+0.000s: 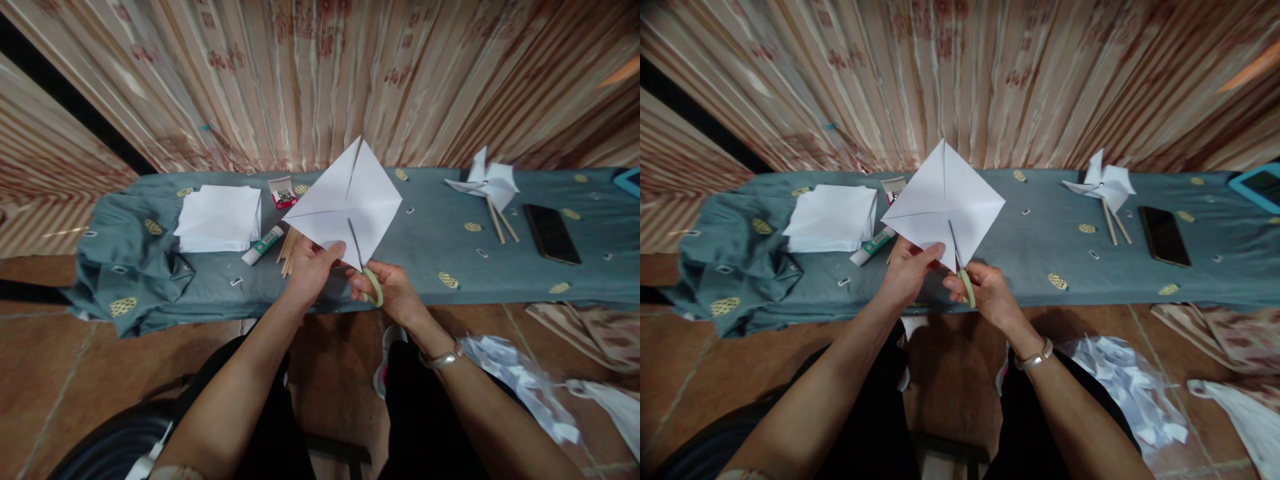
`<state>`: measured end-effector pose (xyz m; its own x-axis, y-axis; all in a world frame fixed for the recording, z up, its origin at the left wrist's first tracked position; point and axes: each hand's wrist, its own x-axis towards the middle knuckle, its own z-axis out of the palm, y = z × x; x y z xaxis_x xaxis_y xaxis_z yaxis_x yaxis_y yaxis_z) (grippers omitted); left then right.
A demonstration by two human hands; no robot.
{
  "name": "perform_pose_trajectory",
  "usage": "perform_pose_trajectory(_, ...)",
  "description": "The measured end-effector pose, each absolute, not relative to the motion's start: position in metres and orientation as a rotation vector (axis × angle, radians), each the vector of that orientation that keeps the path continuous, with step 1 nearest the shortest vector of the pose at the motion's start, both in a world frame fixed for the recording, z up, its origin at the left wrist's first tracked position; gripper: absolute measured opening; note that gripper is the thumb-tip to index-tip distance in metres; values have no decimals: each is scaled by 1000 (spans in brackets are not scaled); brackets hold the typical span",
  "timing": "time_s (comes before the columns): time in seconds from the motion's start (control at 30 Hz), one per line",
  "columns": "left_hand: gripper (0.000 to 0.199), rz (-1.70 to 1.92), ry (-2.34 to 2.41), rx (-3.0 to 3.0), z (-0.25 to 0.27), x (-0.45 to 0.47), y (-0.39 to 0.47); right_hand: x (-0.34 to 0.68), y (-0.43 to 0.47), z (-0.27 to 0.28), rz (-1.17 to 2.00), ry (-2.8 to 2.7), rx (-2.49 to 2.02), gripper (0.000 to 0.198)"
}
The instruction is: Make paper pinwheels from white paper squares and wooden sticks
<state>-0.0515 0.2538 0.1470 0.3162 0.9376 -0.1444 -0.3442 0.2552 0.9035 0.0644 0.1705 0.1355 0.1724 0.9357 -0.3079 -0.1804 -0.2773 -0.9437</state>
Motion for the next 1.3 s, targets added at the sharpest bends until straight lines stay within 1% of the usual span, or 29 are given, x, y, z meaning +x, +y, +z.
perform_pose_trajectory(0.37,28,1018,818,928,146,-52,254,64,171,132,1321,-800,-1384,40)
perform_pose_trajectory(0.63,29,1034,832,929,144,-53,258,65,168,141,1378,-925,-1388,44)
perform_pose_trajectory(0.83,29,1073,840,896,149,-60,268,69,164,139,1489,-876,-1386,60)
perform_pose_trajectory(0.9,29,1095,844,876,152,-63,272,72,162,139,1541,-895,-1395,61)
perform_pose_trajectory(1.03,28,1125,823,846,154,-68,276,86,155,140,1658,-970,-1435,55)
perform_pose_trajectory(1.13,33,1126,813,840,150,-70,278,103,149,141,1690,-1020,-1473,51)
perform_pose_trajectory(1.23,36,1093,803,869,146,-71,277,122,149,140,1606,-997,-1565,52)
perform_pose_trajectory(1.3,35,1046,788,894,146,-72,274,133,151,139,1416,-915,-1637,56)
